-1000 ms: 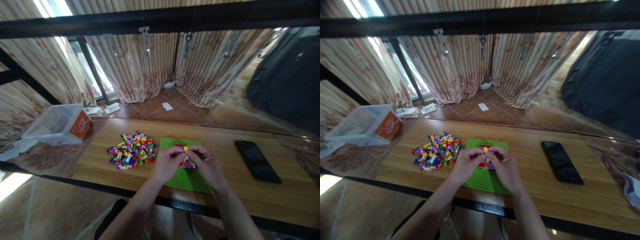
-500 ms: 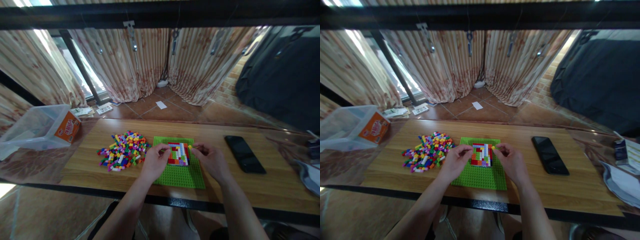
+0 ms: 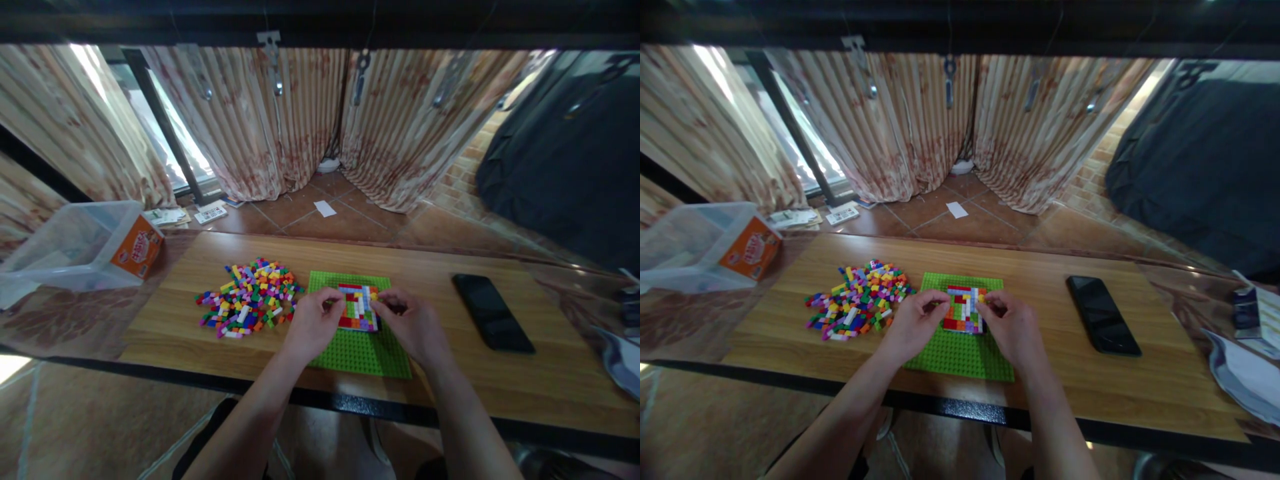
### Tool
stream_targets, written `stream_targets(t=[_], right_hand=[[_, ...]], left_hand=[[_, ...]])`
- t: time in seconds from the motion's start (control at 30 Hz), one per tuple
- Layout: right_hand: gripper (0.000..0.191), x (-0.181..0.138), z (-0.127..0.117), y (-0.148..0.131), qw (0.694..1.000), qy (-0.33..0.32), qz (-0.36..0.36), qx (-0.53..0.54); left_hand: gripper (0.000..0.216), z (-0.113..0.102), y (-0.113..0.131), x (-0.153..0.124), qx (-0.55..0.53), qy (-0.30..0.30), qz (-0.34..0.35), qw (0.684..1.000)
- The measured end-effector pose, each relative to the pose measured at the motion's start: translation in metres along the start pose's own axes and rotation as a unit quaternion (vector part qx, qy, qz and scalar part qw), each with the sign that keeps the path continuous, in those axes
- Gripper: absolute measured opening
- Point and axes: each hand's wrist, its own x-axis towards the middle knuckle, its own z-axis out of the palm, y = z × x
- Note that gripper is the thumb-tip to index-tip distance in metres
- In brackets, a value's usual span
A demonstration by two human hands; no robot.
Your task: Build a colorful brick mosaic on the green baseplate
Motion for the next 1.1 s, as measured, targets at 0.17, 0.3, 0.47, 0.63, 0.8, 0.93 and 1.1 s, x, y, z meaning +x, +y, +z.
stream_targets(t=[0.17,0.3,0.47,0.63,0.8,0.93,1.1], right_hand=[[0.032,0.001,0.0,0.005,1.0,-0.004,0.005,0.002],[0.031,0.001,0.001,0.006,1.0,0.014,0.0,-0.008],[0.032,0.001,0.002,0.004,0.999,-0.012,-0.013,0.028],[0.035,0.001,-0.003,0.001,0.999,-0.027,-0.03,0.017],[0.036,0.003,-0.005,0.008,1.0,-0.005,0.002,0.015],[0.035,0.007,-0.004,0.012,0.998,0.039,0.048,0.018],[0.047,0.011,0.006,0.013,0.996,0.049,0.073,0.009]], left_hand=[[0.02,0.002,-0.006,0.0,0.006,0.002,0.006,1.0],[0.02,0.002,-0.006,-0.001,0.012,-0.001,0.004,1.0],[0.019,0.002,-0.005,-0.001,0.022,-0.007,0.008,1.0],[0.019,0.001,-0.005,-0.003,0.026,-0.008,0.006,1.0],[0.019,-0.001,-0.002,-0.003,0.027,-0.009,0.007,1.0],[0.019,-0.002,0.0,-0.004,0.024,-0.009,0.002,1.0],[0.019,-0.003,0.0,-0.004,0.032,-0.006,0.001,0.999]])
